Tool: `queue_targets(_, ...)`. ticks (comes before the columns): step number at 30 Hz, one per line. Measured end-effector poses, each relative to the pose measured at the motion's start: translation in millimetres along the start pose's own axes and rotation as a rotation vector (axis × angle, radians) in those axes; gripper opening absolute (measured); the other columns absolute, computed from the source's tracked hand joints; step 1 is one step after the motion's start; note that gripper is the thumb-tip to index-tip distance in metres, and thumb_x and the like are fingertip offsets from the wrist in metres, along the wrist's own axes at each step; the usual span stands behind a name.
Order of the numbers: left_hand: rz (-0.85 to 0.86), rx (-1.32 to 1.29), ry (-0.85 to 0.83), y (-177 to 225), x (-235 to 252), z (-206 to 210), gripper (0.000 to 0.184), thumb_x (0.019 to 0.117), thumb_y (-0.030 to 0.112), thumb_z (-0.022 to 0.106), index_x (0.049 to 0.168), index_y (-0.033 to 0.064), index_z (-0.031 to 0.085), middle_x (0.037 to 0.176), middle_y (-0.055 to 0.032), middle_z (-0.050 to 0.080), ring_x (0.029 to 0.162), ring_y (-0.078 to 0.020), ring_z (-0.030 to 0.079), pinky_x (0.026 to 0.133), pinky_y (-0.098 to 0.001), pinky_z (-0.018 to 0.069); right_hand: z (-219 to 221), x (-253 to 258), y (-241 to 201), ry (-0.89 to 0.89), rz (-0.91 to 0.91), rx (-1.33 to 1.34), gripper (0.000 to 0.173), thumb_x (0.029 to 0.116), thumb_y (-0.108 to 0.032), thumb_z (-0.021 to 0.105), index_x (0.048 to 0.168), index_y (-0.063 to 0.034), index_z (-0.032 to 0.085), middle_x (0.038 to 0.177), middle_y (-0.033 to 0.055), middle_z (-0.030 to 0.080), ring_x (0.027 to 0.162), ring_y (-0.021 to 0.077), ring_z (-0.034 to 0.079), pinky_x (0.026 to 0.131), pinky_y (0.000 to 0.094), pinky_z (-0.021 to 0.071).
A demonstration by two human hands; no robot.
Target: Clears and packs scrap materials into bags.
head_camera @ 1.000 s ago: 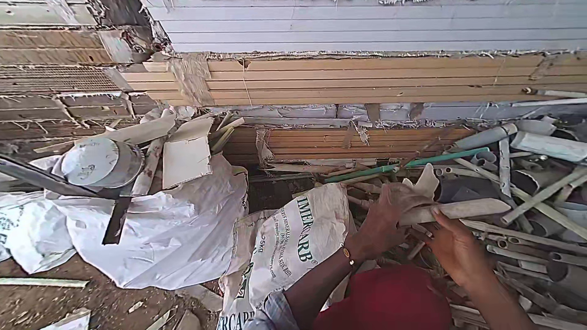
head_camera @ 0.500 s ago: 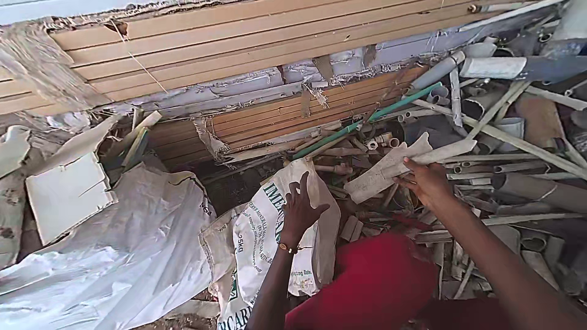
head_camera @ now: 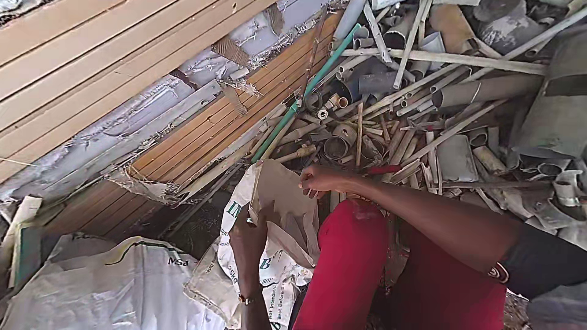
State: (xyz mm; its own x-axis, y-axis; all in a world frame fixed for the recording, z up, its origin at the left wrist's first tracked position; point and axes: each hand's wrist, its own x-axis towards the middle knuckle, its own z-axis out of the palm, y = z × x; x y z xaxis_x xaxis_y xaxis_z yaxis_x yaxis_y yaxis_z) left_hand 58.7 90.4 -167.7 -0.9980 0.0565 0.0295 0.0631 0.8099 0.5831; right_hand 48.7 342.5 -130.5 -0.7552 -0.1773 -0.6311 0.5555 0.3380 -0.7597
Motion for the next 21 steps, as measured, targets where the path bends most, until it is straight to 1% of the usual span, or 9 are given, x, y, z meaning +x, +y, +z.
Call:
queue_targets(5,0.072,-0.026,0.021,-10,5,16,0.044,0.1,0.03,0.064,0.132,-0.0001,0.064,0.104,-0.0248,0.071,0.081,-0.0374,0.07,0.073,-0.0587,0.0546,-49,-43,4,0.027,-0.127,-0.242,0.026,0.1094,-0.021,0.051,0.124,-0.002,0.059,0.1,0.0122,0.068,0.078,0.0131,0.065,0.071,0.0293,0.053)
queue_targets(8,0.076,-0.084,0.054,-20,10,28,0.047,0.0987,0.032,0.064,0.131,-0.0019,0.063,0.107,-0.0257,0.071,0.083,-0.0334,0.071,0.072,-0.0529,0.0563,-90,-59,38,0.062,-0.145,-0.479,0.023,0.1066,-0.018,0.056,0.119,-0.0005,0.064,0.096,0.012,0.067,0.081,0.017,0.064,0.077,0.0363,0.0526)
queue_targets(10,0.013,-0.116,0.035,-21,17,35,0.048,0.0986,0.031,0.065,0.132,-0.0022,0.062,0.113,-0.0253,0.07,0.094,-0.0298,0.071,0.081,-0.0488,0.0564,-113,-56,72,0.088,-0.049,-0.539,0.025,0.1061,-0.019,0.057,0.12,0.001,0.064,0.096,0.0152,0.065,0.083,0.0235,0.064,0.078,0.0428,0.0525)
queue_targets(12,-0.043,-0.169,-0.022,-17,26,39,0.053,0.0977,0.031,0.065,0.137,-0.0027,0.056,0.126,-0.0254,0.064,0.112,-0.0274,0.065,0.093,-0.0449,0.0535,-128,-43,113,0.078,0.04,-0.542,0.029,0.1069,-0.019,0.055,0.123,0.0038,0.063,0.106,0.0212,0.067,0.095,0.032,0.065,0.086,0.05,0.0508)
queue_targets(15,-0.068,-0.267,-0.099,-7,40,47,0.07,0.0901,0.029,0.07,0.148,0.0014,0.042,0.151,-0.0227,0.046,0.127,-0.0224,0.056,0.1,-0.0371,0.0502,-139,-15,166,-0.01,0.105,-0.553,0.035,0.1077,-0.018,0.051,0.129,0.0087,0.059,0.117,0.0291,0.065,0.11,0.0436,0.063,0.097,0.0601,0.0459)
queue_targets(16,-0.064,-0.263,-0.096,-2,43,50,0.074,0.0882,0.026,0.071,0.151,0.0015,0.038,0.151,-0.0229,0.045,0.121,-0.0179,0.058,0.095,-0.0325,0.0515,-138,-2,180,-0.028,0.132,-0.574,0.035,0.1075,-0.018,0.05,0.13,0.0076,0.058,0.118,0.0292,0.064,0.112,0.0451,0.062,0.097,0.0614,0.0459)
queue_targets(18,-0.043,-0.236,-0.04,3,47,59,0.078,0.0866,0.02,0.072,0.151,-0.0023,0.035,0.129,-0.017,0.056,0.092,-0.0018,0.059,0.075,-0.0175,0.0512,-126,27,204,-0.045,0.184,-0.638,0.035,0.1066,-0.019,0.05,0.133,0.003,0.056,0.124,0.0287,0.061,0.12,0.0476,0.058,0.095,0.0636,0.0472)
queue_targets(19,-0.023,-0.239,-0.019,4,48,63,0.078,0.0878,0.017,0.071,0.15,-0.0066,0.032,0.122,-0.0145,0.057,0.087,0.003,0.058,0.073,-0.0136,0.0504,-116,43,216,-0.034,0.183,-0.67,0.037,0.1058,-0.017,0.051,0.137,0.002,0.054,0.129,0.029,0.06,0.124,0.0482,0.056,0.096,0.064,0.047)
queue_targets(21,0.002,-0.245,0.004,4,49,73,0.075,0.0908,0.014,0.068,0.148,-0.013,0.026,0.125,-0.0142,0.054,0.093,0.0055,0.059,0.08,-0.0123,0.053,-95,78,243,0.014,0.168,-0.689,0.05,0.1017,-0.013,0.059,0.148,0.0005,0.045,0.14,0.0305,0.053,0.133,0.0504,0.048,0.104,0.0668,0.0408)
